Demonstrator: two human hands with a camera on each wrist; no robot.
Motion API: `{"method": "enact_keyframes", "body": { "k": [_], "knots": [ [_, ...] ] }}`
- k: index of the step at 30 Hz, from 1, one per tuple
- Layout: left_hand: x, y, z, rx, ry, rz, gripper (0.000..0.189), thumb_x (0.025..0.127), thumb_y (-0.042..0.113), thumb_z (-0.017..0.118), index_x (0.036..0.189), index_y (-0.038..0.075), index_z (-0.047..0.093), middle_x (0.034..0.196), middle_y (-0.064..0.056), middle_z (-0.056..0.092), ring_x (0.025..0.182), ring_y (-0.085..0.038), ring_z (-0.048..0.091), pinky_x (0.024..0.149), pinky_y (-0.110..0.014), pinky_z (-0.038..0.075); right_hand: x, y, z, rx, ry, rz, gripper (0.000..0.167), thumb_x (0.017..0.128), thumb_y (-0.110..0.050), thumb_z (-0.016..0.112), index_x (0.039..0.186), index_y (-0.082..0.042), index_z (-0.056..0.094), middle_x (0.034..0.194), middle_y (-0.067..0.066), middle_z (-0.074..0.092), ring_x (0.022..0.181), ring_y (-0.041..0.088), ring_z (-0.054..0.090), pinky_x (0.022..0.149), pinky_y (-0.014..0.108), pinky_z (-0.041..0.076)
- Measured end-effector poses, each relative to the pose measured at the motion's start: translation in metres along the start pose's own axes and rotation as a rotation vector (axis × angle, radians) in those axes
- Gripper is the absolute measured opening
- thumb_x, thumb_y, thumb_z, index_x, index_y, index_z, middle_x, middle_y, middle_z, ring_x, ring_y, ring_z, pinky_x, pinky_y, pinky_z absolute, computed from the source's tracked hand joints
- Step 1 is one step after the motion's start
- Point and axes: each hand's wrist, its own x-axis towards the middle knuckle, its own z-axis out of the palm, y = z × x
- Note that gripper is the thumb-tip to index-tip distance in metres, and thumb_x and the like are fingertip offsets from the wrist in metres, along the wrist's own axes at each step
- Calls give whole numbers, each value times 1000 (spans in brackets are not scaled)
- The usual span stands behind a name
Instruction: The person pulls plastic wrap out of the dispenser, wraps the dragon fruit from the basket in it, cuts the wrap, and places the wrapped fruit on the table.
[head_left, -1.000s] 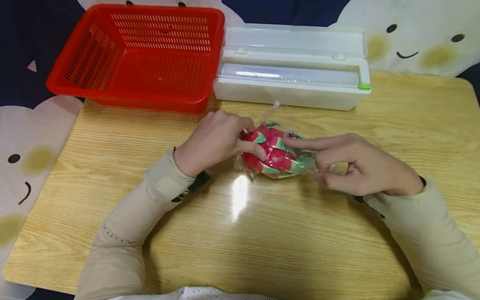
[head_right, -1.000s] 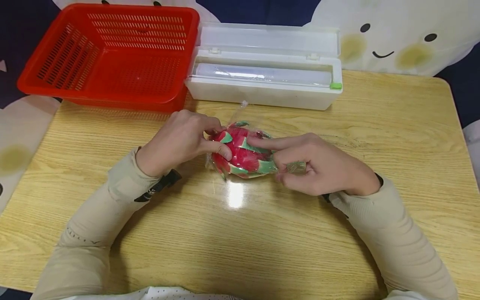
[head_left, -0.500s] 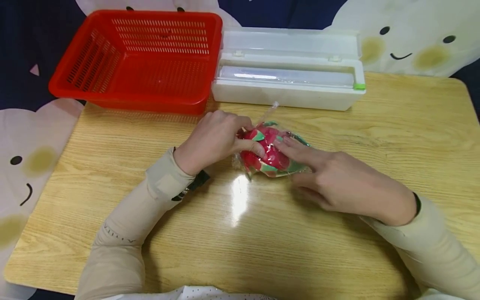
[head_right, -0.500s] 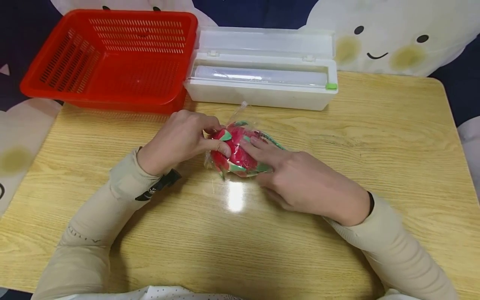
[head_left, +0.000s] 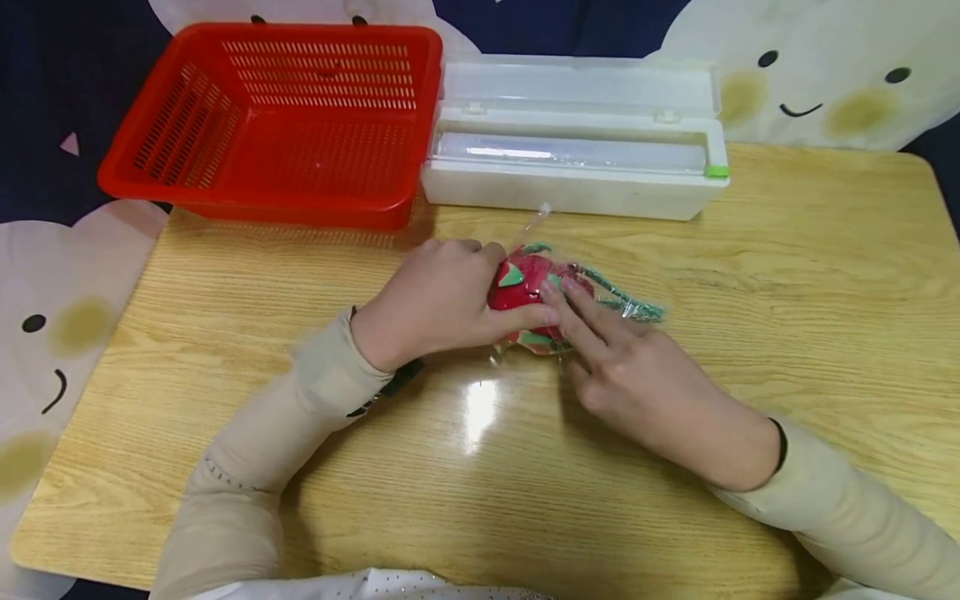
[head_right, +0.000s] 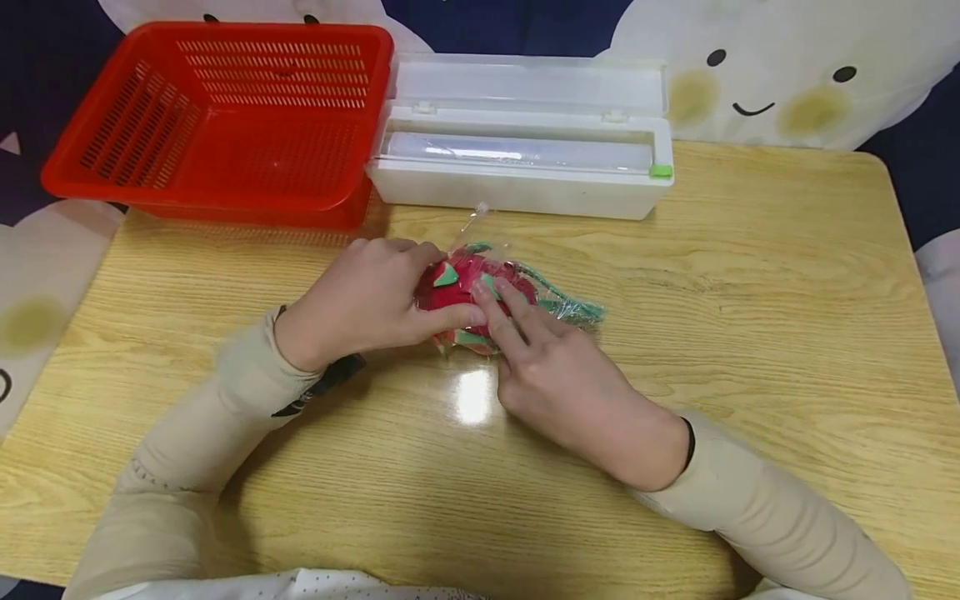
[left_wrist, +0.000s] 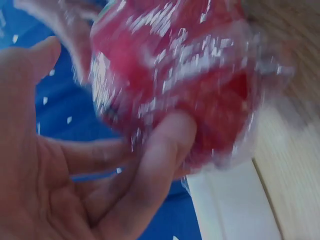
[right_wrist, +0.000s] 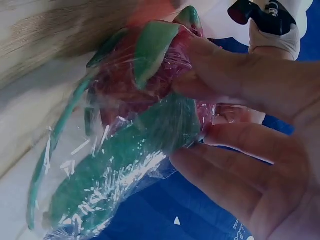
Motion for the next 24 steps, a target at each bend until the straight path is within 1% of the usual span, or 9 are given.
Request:
{"method": "enact_keyframes", "body": {
  "k": [2, 3, 6, 10, 14, 16, 18, 21, 24],
  "knots": [
    [-1, 3, 4, 36, 42, -2, 72, 81, 83, 63, 81, 11, 62, 58, 1, 47, 51, -15, 45, 45, -27, 31, 0, -2, 1, -19, -3, 3, 11, 76, 4, 81, 75, -1, 72, 145, 33, 57, 131, 47, 62, 67, 44, 64],
    [-1, 4, 5, 47, 61, 2, 75, 79, 84, 64, 85, 9, 65, 58, 1, 47, 51, -16, 45, 45, -27, 31, 0, -2, 0, -22, -8, 4, 10, 76, 4, 82, 77, -1, 73, 145, 33, 57, 131, 47, 62, 68, 44, 64],
    [-2, 5, 6, 64, 84, 12, 76, 77, 84, 67, 85, 8, 66, 57, 1, 48, 49, -16, 43, 43, -27, 29, 1, -3, 0, -15, -18, 7, 9, 77, 3, 82, 77, -1, 74, 147, 33, 55, 132, 47, 61, 73, 46, 65],
    [-4, 4, 4, 64, 59, 28, 71, 77, 79, 71, 80, 8, 62, 60, -1, 53, 50, -16, 48, 44, -27, 35, 2, -3, 0, 5, -27, 5, 9, 78, 4, 80, 75, -2, 73, 149, 33, 54, 132, 47, 61, 78, 47, 65],
    [-5, 2, 0, 36, -4, 26, 67, 81, 71, 75, 92, 5, 67, 68, -4, 61, 55, -17, 55, 47, -27, 44, 2, -2, 0, 34, -18, 6, 10, 78, 3, 81, 74, -2, 73, 149, 32, 54, 132, 47, 61, 79, 49, 64],
    [-5, 2, -3, 22, -35, 17, 65, 82, 67, 76, 98, 4, 69, 72, -5, 64, 58, -16, 57, 49, -28, 47, 1, -1, -1, 61, -8, 11, 11, 79, -3, 84, 74, -2, 73, 150, 31, 54, 132, 46, 61, 79, 49, 64],
    [-5, 2, -4, 15, -53, 10, 63, 83, 63, 77, 101, 4, 70, 74, -5, 65, 60, -16, 58, 50, -28, 48, 1, 2, -2, 102, -1, 27, 15, 82, -12, 85, 76, -3, 75, 151, 28, 54, 133, 44, 61, 82, 50, 64],
    [-4, 3, -3, 25, -50, 15, 61, 83, 61, 76, 101, 3, 70, 74, -5, 65, 60, -16, 58, 49, -28, 47, -1, 8, -5, 178, 9, 49, 23, 84, -26, 86, 79, -5, 78, 151, 25, 55, 135, 42, 60, 90, 49, 62],
    [-3, 4, -2, 33, -25, 24, 60, 83, 60, 76, 99, 3, 71, 73, -6, 65, 59, -16, 58, 48, -28, 47, -3, 13, -10, 229, 11, 52, 25, 86, -32, 82, 83, -7, 81, 152, 22, 56, 141, 40, 55, 99, 49, 59]
  ]
}}
